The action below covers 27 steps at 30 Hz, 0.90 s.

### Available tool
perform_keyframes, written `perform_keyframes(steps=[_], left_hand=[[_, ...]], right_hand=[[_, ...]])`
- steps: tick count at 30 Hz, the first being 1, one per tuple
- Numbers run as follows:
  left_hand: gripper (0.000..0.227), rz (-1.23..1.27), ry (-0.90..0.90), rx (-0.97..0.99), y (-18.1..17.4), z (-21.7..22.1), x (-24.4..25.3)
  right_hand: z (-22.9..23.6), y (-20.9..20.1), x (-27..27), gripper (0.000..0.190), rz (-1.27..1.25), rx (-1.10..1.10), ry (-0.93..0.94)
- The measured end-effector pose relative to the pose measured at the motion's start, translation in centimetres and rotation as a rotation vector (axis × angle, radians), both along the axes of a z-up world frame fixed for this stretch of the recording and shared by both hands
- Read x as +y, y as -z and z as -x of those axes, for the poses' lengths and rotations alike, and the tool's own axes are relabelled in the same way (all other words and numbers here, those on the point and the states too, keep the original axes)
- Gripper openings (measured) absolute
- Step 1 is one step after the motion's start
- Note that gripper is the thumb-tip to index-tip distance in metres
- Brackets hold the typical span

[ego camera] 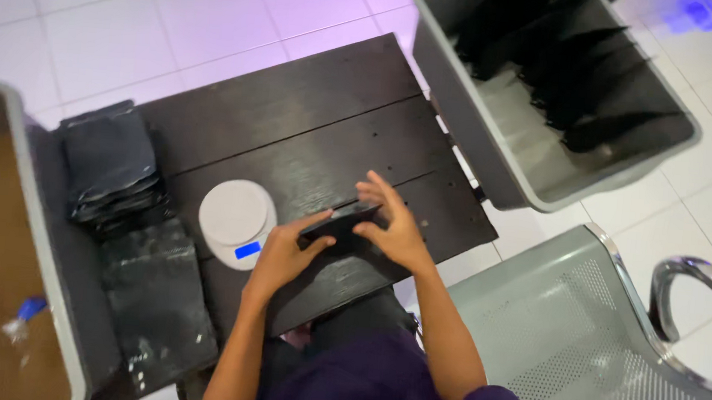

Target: The person scoops sand from a large bin into black pouches using a plastic bottle as a scoop. They place each filled pouch on a digital scale to check the weight, then fold and stack the pouches. The process is repeated for multiple pouches.

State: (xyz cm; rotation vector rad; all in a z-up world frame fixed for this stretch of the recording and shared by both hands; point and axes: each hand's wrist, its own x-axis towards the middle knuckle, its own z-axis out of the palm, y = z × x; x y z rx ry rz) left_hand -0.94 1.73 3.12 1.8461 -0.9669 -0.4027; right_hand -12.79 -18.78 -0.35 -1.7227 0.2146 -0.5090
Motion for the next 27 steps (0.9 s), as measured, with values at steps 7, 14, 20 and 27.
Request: perform_keyframes(steps=[7, 14, 20, 27], left_hand=[[0.026, 0.118, -0.037, -0.100, -0.3, 1.2, -3.8], [0.028, 0.526, -0.048, -0.354, -9.3, 1.2, -15.1], [0.047, 0.759, 0.075, -0.425, -13.5, 2.2, -29.6], [0.047, 0.380, 0.168, -0.352, -7.5, 0.2, -43.7]], right_hand=[[1.4, 0.2, 1.2, 0.097, -0.078, 0.091, 0.051], [2.0, -9.1, -8.6, 0.095, 0.652, -0.102, 0.511], [2.7, -17.6, -20.8, 0.076, 0.645, -0.027, 0.681], [0.7, -9.9, -37.5, 0.080, 0.499, -0.073, 0.471]])
